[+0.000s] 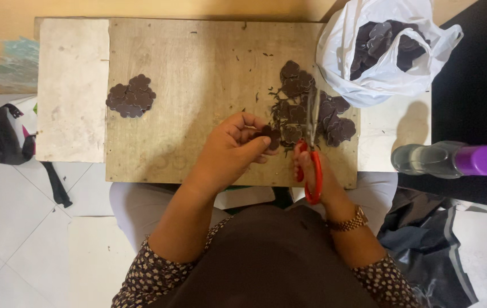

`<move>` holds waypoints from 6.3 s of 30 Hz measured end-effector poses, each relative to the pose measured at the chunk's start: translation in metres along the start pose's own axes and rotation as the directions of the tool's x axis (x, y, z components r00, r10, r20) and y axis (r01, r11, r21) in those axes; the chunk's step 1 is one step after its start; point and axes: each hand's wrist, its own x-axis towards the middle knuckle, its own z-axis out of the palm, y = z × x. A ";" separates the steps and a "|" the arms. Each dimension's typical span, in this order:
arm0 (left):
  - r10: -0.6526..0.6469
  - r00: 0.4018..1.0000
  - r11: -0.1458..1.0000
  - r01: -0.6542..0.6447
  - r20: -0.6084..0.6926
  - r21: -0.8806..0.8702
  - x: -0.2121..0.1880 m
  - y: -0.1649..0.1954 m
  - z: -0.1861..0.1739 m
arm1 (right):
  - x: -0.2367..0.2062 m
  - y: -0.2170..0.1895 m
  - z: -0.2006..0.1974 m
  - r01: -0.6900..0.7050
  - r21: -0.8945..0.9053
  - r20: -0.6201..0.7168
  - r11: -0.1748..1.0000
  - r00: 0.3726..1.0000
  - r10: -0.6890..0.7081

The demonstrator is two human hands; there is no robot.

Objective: The person sits on the floor and uses red-handled scissors to trim the edges of dark brown flower-shaped fabric pieces. They hold each piece with the left hand and cut with the right, placing trimmed pieces into a white bag on the table.

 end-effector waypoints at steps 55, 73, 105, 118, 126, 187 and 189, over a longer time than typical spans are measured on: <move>0.407 0.622 0.260 0.623 -0.669 0.738 0.050 0.002 -0.173 | 0.029 0.009 0.019 0.156 0.067 -0.345 0.985 0.930 -0.124; 0.525 0.829 0.076 0.178 -0.191 0.981 0.086 -0.074 -0.024 | 0.024 0.004 0.019 0.125 0.081 -0.372 0.989 0.924 -0.086; 0.352 0.877 0.933 -0.357 -0.327 0.048 0.096 -0.046 0.023 | 0.017 0.004 0.016 0.126 -0.136 -0.388 0.983 0.906 -0.170; 0.337 0.917 0.942 -0.327 -0.214 0.081 0.023 0.002 -0.015 | 0.035 -0.010 0.016 0.188 0.258 -0.358 0.948 0.930 -0.086; 0.794 0.608 0.413 -0.545 0.005 0.729 -0.017 0.037 0.007 | 0.052 -0.099 0.014 0.138 0.631 -0.156 0.763 0.987 -0.049; 0.218 0.972 0.976 -0.217 -0.086 0.025 -0.022 -0.003 0.009 | 0.004 -0.096 0.022 0.164 0.384 -0.133 0.908 0.984 -0.121; 0.235 0.961 0.971 -0.238 -0.149 -0.002 -0.017 -0.001 0.008 | 0.001 -0.098 0.022 0.146 0.334 -0.135 0.931 0.985 -0.107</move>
